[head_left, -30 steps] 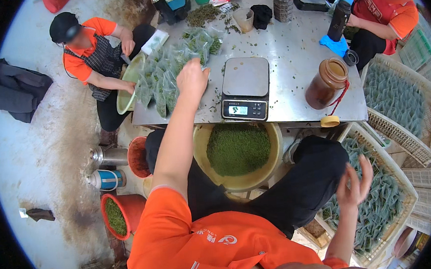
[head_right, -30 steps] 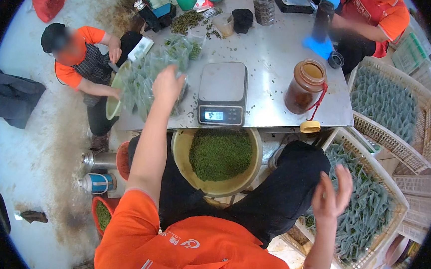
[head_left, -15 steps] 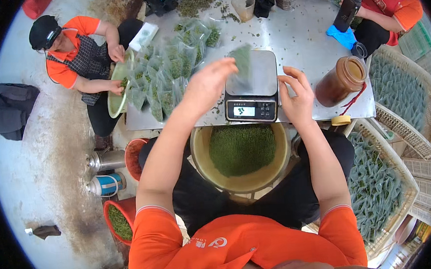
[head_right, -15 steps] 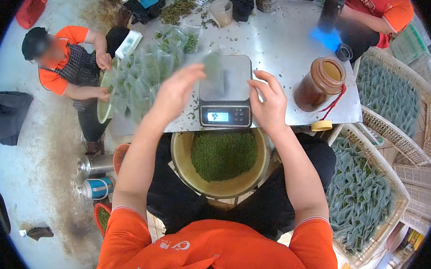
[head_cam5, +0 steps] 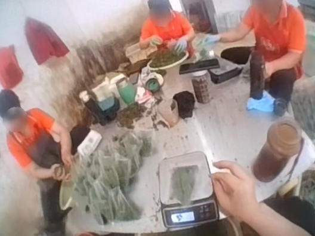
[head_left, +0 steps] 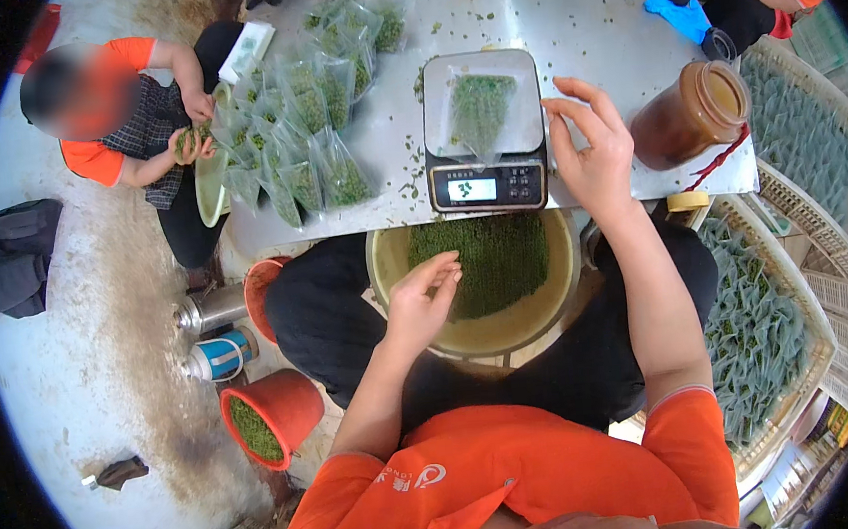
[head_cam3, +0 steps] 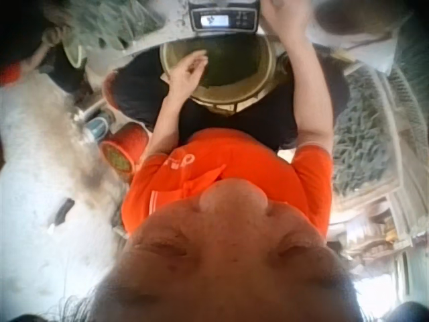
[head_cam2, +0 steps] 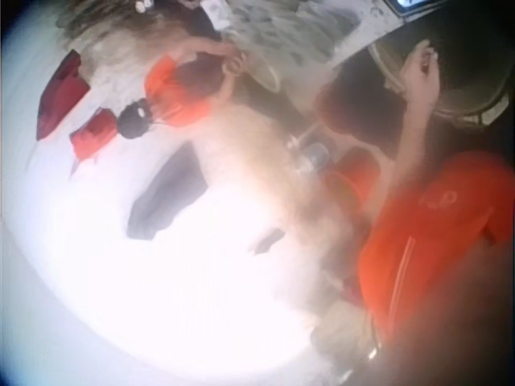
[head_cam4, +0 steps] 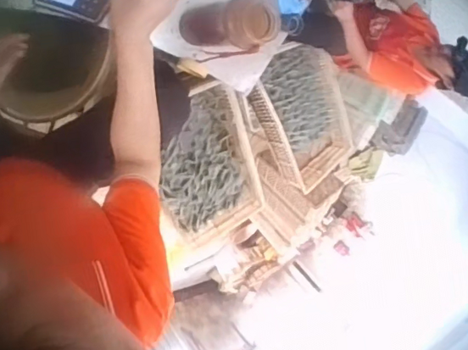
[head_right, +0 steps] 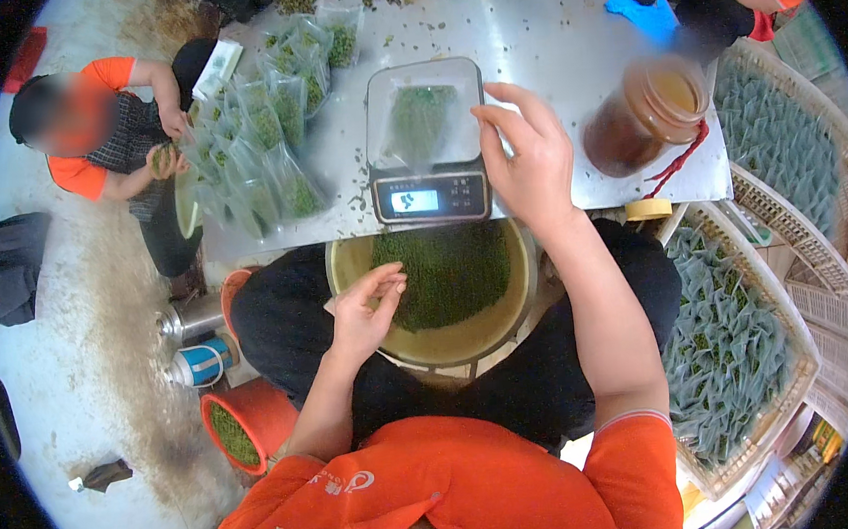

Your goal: The person scoops green tea leaves from a bowl into small plastic bags placed on a digital scale. They adjust the amount of leaves to reach a target weight, then move the filled bags to a basket. The process is repeated continuously.

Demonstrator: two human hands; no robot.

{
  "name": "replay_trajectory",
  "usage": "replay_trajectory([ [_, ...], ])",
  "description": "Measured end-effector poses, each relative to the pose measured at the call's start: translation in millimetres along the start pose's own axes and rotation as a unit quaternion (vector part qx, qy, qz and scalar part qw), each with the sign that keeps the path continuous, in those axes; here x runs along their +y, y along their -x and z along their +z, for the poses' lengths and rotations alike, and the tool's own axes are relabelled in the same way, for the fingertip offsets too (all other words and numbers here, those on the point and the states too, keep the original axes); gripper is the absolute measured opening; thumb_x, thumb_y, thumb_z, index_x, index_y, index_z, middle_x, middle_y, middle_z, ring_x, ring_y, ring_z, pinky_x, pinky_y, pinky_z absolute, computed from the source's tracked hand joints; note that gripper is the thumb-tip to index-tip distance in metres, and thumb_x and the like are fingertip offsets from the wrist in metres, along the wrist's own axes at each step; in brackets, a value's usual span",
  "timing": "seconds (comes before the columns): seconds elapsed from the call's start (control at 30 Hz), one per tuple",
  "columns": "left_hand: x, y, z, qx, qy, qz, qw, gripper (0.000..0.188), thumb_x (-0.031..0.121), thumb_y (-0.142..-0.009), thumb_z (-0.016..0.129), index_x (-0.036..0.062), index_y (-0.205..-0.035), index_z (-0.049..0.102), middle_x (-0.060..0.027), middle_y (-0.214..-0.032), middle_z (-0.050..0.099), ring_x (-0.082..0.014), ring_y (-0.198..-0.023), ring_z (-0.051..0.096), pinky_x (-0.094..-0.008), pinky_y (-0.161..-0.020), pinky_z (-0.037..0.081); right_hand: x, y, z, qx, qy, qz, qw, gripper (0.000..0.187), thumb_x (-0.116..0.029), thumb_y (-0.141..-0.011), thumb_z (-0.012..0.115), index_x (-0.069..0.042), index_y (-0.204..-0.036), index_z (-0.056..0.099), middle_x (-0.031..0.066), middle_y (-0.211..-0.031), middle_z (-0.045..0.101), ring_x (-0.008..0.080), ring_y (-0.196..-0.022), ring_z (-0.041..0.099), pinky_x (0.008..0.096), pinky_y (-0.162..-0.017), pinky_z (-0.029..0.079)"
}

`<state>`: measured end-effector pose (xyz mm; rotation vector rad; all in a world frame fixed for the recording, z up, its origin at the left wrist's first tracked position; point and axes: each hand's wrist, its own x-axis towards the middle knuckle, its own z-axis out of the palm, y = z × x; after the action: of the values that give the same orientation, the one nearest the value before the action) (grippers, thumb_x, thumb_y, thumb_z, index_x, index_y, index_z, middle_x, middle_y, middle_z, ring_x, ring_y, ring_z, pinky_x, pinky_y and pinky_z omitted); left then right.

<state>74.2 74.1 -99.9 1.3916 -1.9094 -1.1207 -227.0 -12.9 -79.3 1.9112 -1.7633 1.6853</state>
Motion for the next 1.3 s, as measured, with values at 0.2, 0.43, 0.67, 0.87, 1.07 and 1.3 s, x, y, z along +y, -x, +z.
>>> replay_trajectory([
  [0.2,29,-16,-5,0.015,-0.031,0.045,0.998,0.03,0.0,-0.096,0.074,0.0015,-0.126,0.074,-0.0144,-0.108,0.08,-0.0194,-0.097,0.079,-0.0318,-0.086,0.062,2,1,-1,-0.005,0.0,0.005,1.0,0.019,0.004,-0.084,0.075,-0.005,-0.101,0.078,0.0119,-0.119,0.075,0.0333,-0.102,0.073,0.0397,-0.086,0.059],
  [0.43,54,-59,3,0.121,-0.11,0.122,0.979,0.02,-0.001,-0.095,0.076,0.0005,-0.115,0.076,-0.0124,-0.098,0.08,-0.0187,-0.086,0.078,-0.0305,-0.08,0.061,2,2,-1,-0.007,-0.007,-0.003,1.0,0.018,0.003,-0.084,0.075,-0.005,-0.1,0.078,0.0116,-0.118,0.075,0.033,-0.104,0.073,0.0404,-0.087,0.058],
  [0.67,62,-126,33,0.166,-0.272,0.061,0.946,0.014,0.017,-0.096,0.075,0.0091,-0.107,0.078,-0.0111,-0.084,0.078,-0.0241,-0.066,0.075,-0.0343,-0.062,0.057,1,1,-1,-0.007,-0.009,0.001,1.0,0.017,0.003,-0.085,0.075,-0.005,-0.1,0.077,0.0112,-0.117,0.075,0.0328,-0.102,0.073,0.0411,-0.087,0.058],
  [0.87,55,-111,30,0.119,0.191,-0.121,0.967,0.02,0.012,-0.102,0.073,-0.0025,-0.115,0.072,-0.017,-0.096,0.08,-0.0221,-0.074,0.078,-0.032,-0.064,0.06,3,2,-4,-0.004,-0.01,0.001,1.0,0.018,0.002,-0.084,0.076,-0.006,-0.1,0.077,0.0102,-0.118,0.075,0.0323,-0.102,0.073,0.0409,-0.085,0.058],
  [1.07,43,-93,26,0.128,0.348,-0.083,0.925,0.015,0.008,-0.106,0.064,-0.0013,-0.119,0.066,-0.0232,-0.109,0.077,-0.028,-0.085,0.079,-0.036,-0.074,0.066,4,4,-3,-0.011,-0.009,-0.009,1.0,0.02,0.002,-0.084,0.076,-0.006,-0.102,0.076,0.0098,-0.118,0.074,0.0319,-0.103,0.073,0.04,-0.085,0.058],
  [1.3,39,-77,15,0.092,0.476,-0.061,0.873,0.016,0.004,-0.107,0.056,0.0014,-0.12,0.065,-0.0237,-0.115,0.076,-0.0317,-0.097,0.079,-0.0415,-0.086,0.067,-7,5,-9,-0.039,-0.015,-0.007,0.999,0.019,0.001,-0.085,0.076,-0.005,-0.103,0.077,0.0112,-0.117,0.074,0.0326,-0.098,0.074,0.0401,-0.083,0.06],
])
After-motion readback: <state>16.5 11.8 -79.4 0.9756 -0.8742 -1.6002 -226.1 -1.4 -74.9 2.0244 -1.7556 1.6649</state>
